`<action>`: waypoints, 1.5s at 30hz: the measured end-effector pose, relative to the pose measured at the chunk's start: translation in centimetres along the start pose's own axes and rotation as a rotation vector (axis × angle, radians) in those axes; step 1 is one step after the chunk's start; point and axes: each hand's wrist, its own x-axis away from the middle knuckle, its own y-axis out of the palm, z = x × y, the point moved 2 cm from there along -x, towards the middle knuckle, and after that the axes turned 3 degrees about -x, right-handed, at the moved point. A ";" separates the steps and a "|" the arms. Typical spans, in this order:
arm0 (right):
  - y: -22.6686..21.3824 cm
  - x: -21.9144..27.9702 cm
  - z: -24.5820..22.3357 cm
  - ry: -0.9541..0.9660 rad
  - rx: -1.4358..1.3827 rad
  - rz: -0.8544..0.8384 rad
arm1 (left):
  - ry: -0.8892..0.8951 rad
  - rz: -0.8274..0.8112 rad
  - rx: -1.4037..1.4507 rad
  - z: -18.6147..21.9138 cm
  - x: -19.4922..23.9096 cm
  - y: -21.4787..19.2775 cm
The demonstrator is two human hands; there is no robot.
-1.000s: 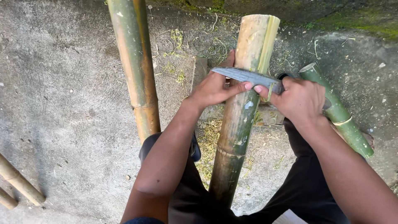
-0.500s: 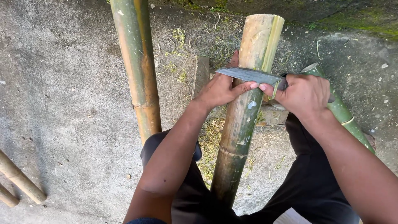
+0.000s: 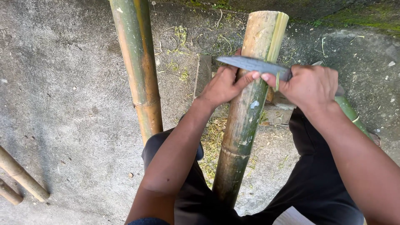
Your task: Peeling or scraping a thin strip from a bamboo stalk using a large knife.
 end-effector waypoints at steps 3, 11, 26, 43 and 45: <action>-0.4 -2.3 0.0 0.001 0.035 0.007 | 0.007 0.036 -0.018 -0.2 -1.3 -0.5; -0.4 -1.7 -0.6 -0.030 0.025 0.006 | -0.136 -0.146 -0.039 -0.3 -0.6 -2.1; 0.3 0.1 -0.9 -0.062 0.011 0.045 | -0.045 -0.034 0.089 -1.5 -0.2 -0.2; 0.9 -1.1 0.0 -0.059 0.006 0.003 | 0.024 0.030 0.119 -0.8 -0.7 -0.4; 1.1 -1.3 0.3 -0.052 0.005 -0.010 | 0.056 0.048 0.123 -0.5 -1.0 -0.4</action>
